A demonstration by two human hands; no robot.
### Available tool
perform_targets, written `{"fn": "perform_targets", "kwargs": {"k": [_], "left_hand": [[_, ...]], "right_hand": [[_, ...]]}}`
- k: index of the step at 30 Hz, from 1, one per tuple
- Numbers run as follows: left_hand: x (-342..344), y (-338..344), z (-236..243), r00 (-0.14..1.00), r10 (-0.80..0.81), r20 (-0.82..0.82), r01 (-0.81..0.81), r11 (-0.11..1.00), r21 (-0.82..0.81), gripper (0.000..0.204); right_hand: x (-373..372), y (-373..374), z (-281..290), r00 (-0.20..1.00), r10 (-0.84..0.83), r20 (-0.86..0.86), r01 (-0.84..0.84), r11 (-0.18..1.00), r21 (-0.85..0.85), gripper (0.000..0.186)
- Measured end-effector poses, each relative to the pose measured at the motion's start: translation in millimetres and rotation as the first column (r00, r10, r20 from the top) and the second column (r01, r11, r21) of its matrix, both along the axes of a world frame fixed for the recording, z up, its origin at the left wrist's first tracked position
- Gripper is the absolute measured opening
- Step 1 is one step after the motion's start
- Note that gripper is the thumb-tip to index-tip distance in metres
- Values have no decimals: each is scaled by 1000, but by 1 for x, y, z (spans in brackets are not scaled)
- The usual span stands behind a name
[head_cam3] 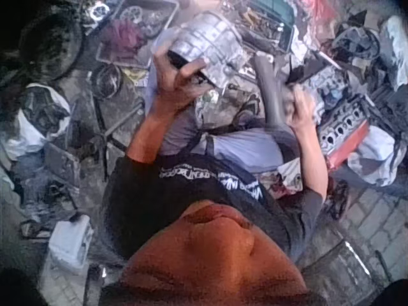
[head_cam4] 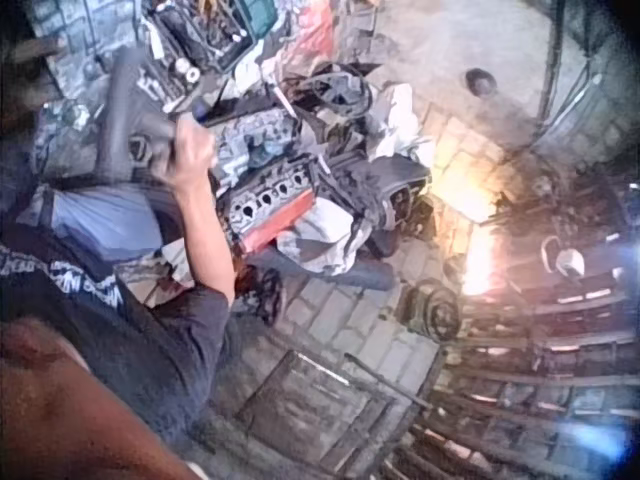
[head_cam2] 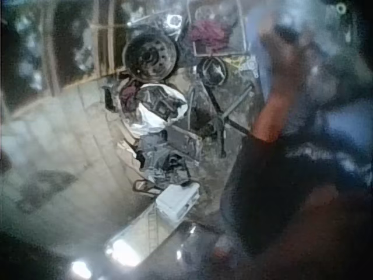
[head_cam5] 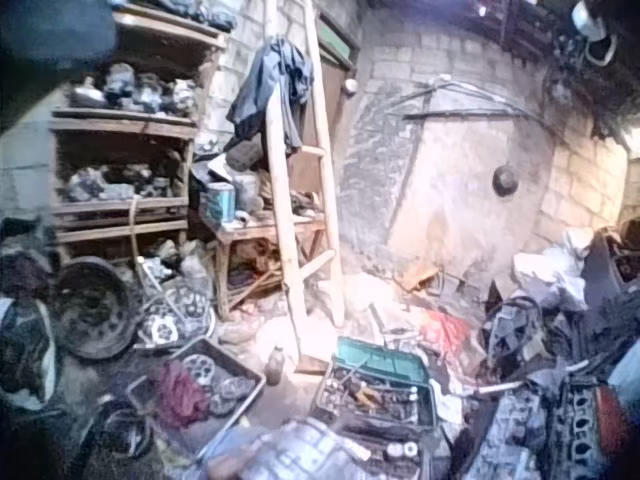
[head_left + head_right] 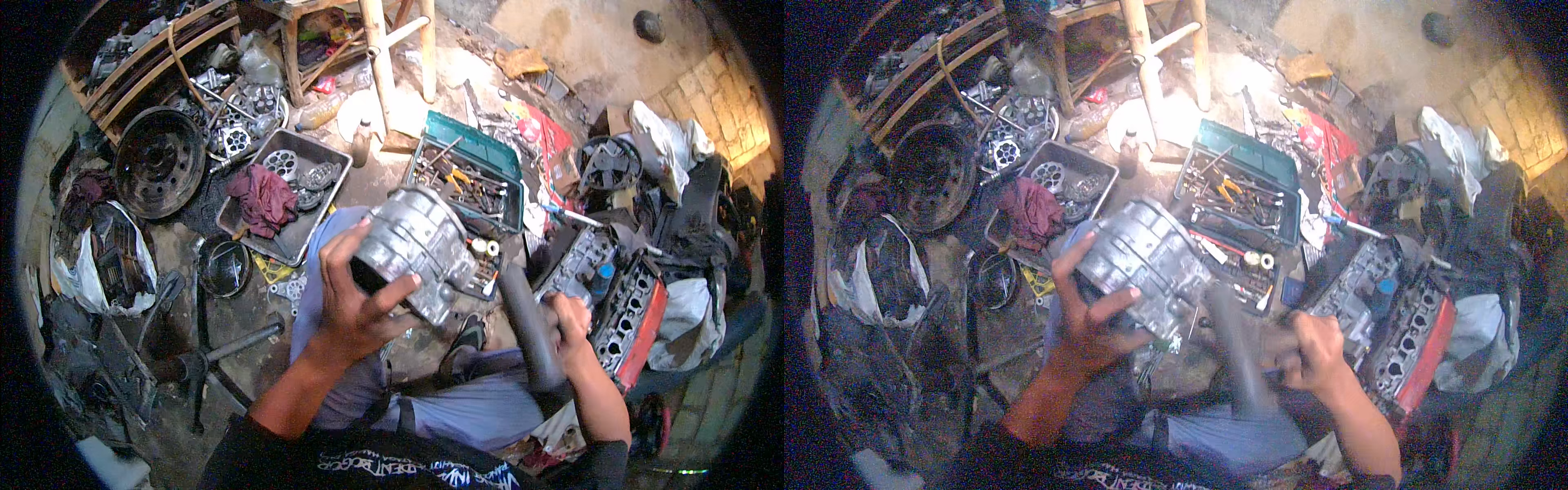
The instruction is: The person sits on the floor and uses a hammer to repeatedly strike a metal engine block component. They rotate the part to hit different sides and edges, occasionally inspecting the surface between strikes.
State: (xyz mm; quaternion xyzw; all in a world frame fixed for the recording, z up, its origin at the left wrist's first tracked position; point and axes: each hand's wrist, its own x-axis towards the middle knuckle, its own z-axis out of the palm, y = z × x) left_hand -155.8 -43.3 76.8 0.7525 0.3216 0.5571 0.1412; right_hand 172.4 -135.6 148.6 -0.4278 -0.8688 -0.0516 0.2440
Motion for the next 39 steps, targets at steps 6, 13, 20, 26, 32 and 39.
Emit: {"fn": "perform_targets", "kwargs": {"k": [6,13,20,26,32,39], "left_hand": [[-3,-1,8,997,2,-73,-2,1000,-6,87],[-1,0,2,998,21,-51,-20,1000,21,86],[-4,-5,3,994,2,-108,-1,1000,16,87],[-1,-3,17,982,21,-185,-24,1000,-14,88],[1,-1,2,998,16,-54,-15,999,31,87],[4,2,10,992,19,-128,-16,1000,23,87]], "right_hand": [[-19,23,13,815,-574,87,543,701,-462,15],[-15,-3,8,998,66,-15,-67,990,-124,35],[-14,-5,6,979,-189,-72,185,981,-56,30],[-36,8,19,873,-479,86,474,795,-380,29],[-17,-5,9,997,20,-78,-21,1000,-13,29],[-23,3,16,928,-374,0,366,909,-198,23]]}}
